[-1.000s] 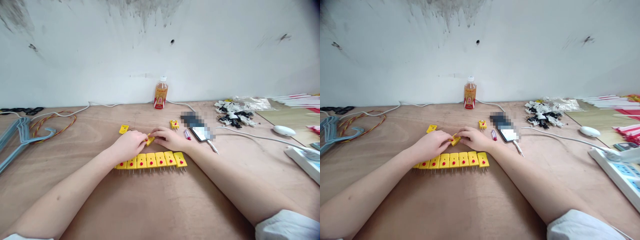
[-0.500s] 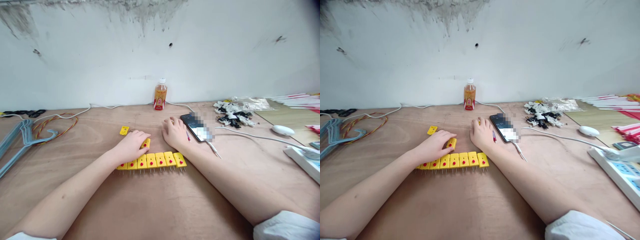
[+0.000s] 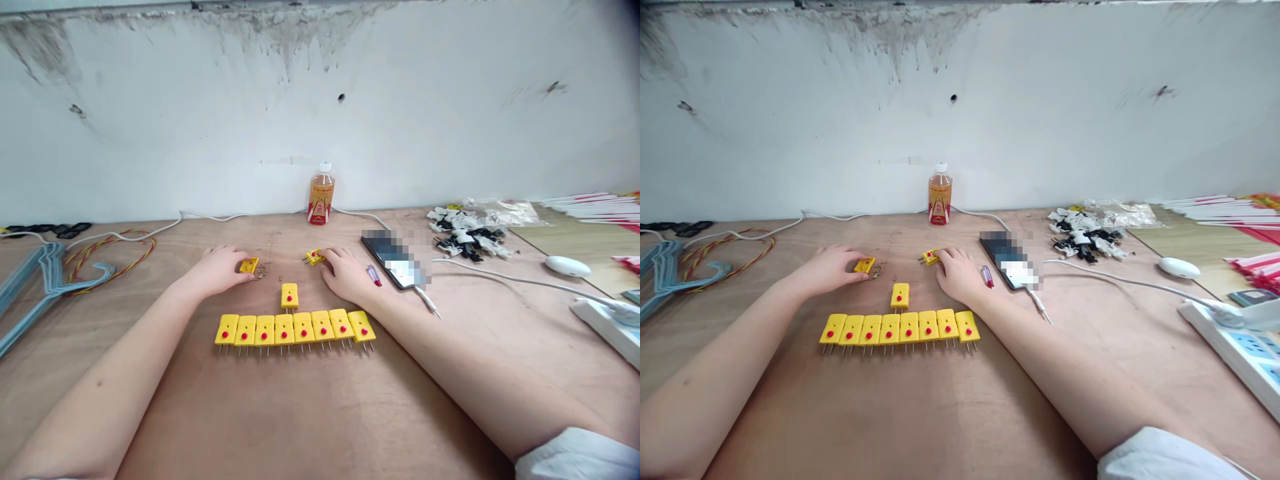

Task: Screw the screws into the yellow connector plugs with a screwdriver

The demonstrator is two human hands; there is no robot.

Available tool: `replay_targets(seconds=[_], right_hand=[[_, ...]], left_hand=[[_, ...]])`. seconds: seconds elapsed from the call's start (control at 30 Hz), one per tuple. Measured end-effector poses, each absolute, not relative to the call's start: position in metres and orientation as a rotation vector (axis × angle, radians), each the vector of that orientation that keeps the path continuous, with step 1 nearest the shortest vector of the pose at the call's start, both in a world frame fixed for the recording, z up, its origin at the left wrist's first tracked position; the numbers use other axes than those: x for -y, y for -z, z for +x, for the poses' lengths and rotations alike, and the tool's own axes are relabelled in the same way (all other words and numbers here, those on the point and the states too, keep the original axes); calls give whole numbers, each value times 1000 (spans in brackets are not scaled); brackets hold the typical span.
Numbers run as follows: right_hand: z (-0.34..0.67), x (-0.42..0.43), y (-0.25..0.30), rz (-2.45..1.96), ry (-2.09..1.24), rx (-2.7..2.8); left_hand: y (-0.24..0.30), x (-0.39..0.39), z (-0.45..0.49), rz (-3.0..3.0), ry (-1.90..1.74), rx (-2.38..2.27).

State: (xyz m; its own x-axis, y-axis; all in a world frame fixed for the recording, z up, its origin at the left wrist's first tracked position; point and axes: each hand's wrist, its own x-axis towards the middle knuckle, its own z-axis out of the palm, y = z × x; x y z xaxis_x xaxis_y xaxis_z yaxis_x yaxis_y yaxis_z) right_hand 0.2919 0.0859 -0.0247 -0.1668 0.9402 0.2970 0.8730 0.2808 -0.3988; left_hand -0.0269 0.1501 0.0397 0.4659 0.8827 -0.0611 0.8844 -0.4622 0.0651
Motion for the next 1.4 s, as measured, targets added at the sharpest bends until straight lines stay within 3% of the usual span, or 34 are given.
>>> replay_targets(seconds=[0.5,0.73,0.97,1.07,1.23,1.4], right_hand=[[290,-81,18,-1374,-334,2234],[290,-79,12,-1368,-393,2231],[293,-79,13,-1260,-609,1867],[289,-79,9,-1223,-786,1670],[275,-71,-7,-1058,-1434,1331],[261,-60,-14,-957,-1623,1292]], left_hand=[[-32,-161,-31,2621,-20,-1423],[-37,-140,-11,2254,-656,-1542],[-47,-98,29,2237,-729,-1173],[-44,-90,33,2358,-743,-1115],[-33,-84,36,2687,-891,-999],[-27,-76,41,2893,-1016,-960]])
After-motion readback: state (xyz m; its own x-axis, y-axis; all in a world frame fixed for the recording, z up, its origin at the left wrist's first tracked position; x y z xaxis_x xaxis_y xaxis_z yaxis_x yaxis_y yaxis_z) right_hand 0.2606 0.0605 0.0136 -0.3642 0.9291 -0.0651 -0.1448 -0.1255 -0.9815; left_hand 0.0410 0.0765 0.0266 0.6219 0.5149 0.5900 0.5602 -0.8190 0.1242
